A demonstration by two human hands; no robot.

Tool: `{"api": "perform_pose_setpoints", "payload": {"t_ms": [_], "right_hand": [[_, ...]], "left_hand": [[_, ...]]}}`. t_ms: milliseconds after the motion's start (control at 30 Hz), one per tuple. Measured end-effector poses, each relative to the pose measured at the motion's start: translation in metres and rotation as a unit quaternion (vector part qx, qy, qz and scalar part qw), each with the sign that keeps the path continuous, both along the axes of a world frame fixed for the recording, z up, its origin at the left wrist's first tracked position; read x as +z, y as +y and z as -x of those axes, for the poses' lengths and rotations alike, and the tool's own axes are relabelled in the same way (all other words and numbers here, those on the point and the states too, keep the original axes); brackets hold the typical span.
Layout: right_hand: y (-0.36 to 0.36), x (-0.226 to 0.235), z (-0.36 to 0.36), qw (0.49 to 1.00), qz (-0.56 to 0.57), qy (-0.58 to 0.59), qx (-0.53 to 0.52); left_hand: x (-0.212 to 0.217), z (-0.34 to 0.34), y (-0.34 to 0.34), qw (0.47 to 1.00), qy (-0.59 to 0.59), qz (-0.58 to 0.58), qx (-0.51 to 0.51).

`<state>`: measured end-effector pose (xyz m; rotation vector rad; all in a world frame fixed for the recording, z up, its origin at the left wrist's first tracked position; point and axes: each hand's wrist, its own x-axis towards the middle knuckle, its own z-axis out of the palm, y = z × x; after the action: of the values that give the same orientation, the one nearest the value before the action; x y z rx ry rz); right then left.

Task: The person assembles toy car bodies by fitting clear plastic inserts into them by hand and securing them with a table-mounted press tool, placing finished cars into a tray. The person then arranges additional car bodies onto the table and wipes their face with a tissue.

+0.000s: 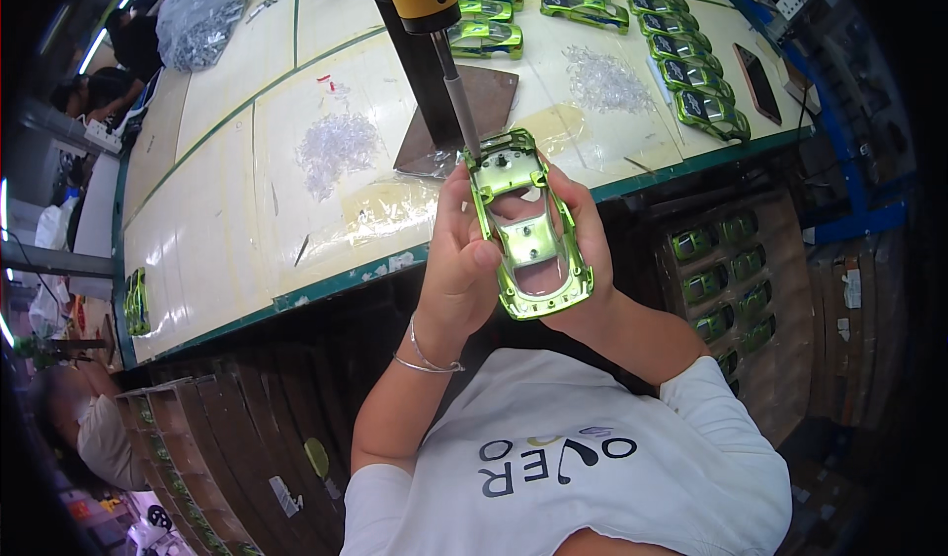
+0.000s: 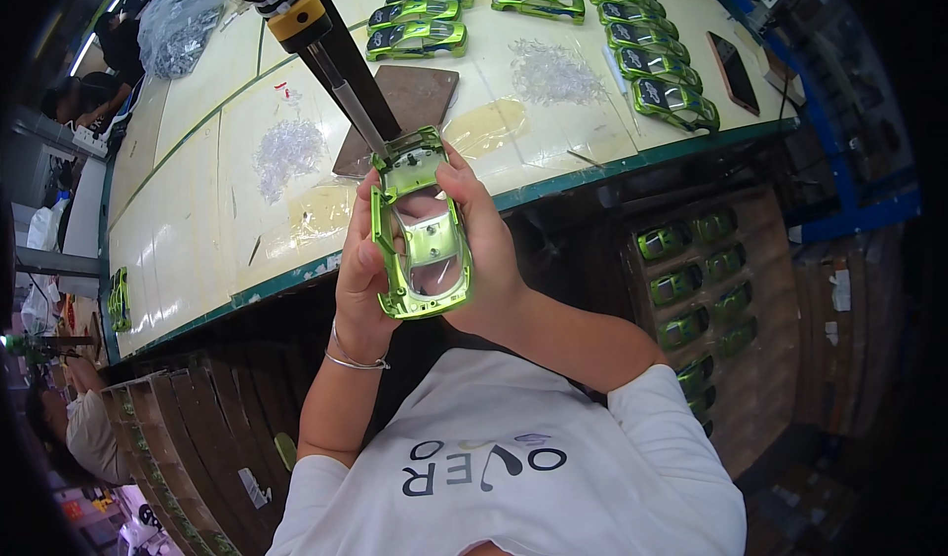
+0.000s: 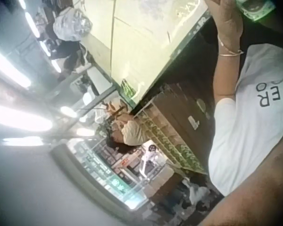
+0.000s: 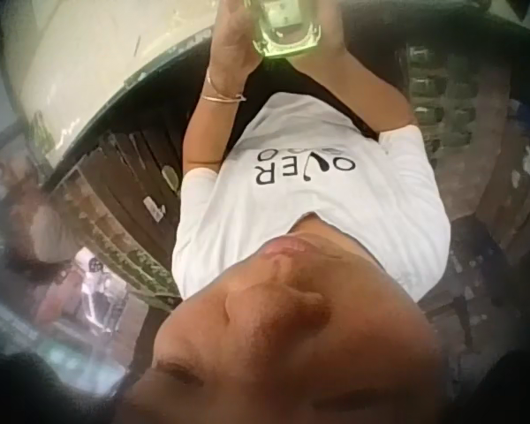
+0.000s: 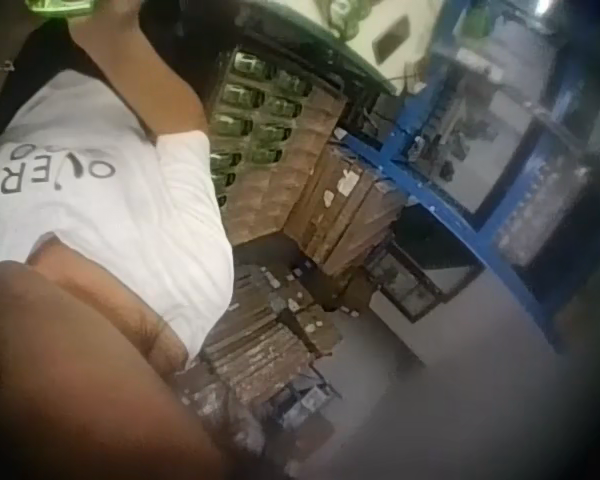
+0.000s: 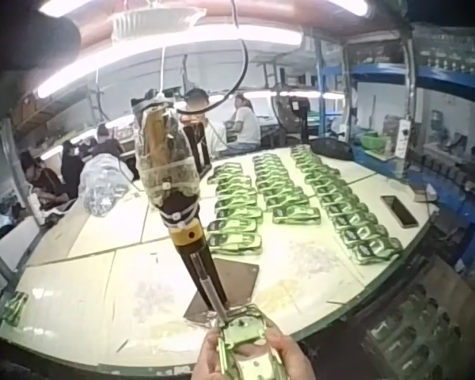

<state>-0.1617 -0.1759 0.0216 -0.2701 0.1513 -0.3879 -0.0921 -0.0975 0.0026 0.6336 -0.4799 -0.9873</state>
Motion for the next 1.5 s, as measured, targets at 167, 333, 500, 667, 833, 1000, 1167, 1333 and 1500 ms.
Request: {"api": "perform_pose_setpoints", "payload": {"t_ms": [167,333,500,667,833,1000,1167,1333,1500], "right_hand": [[0.000,0.005,0.001,0.999,-0.003,0.053,0.005],[0.002,0.014,0.003,0.998,0.001,0.066,0.008],[-0.003,0.007,0.009,0.998,-0.018,-0.022,0.061],[-0.005,0.012,0.008,0.996,-0.023,0.046,0.075],[-0.014,-0.009,0.006,0.992,-0.022,-0.051,0.115],[-0.023,-0.023,-0.001,0.985,0.005,-0.059,0.159],[-0.028,-0.022,-0.006,0.973,-0.067,-0.046,0.214],[-0.033,-0.015,-0.009,0.945,-0.113,-0.130,0.277],[-0.036,-0.016,-0.007,0.936,-0.145,-0.154,0.281]], "left_hand": [[0.008,0.003,-0.003,1.000,0.004,0.009,0.008],[0.015,0.005,-0.001,1.000,0.017,0.003,0.014],[0.020,0.009,-0.001,0.998,0.005,-0.048,0.042],[0.029,0.009,-0.002,0.996,0.052,-0.067,0.037],[0.018,0.013,0.002,0.991,-0.050,-0.090,0.082],[0.006,0.010,0.011,0.994,-0.025,-0.067,0.077],[0.005,0.012,0.020,0.994,-0.036,-0.061,0.089],[0.008,0.013,0.021,0.994,-0.067,-0.037,0.075],[0.008,0.013,0.022,0.991,-0.116,-0.029,0.065]]}}
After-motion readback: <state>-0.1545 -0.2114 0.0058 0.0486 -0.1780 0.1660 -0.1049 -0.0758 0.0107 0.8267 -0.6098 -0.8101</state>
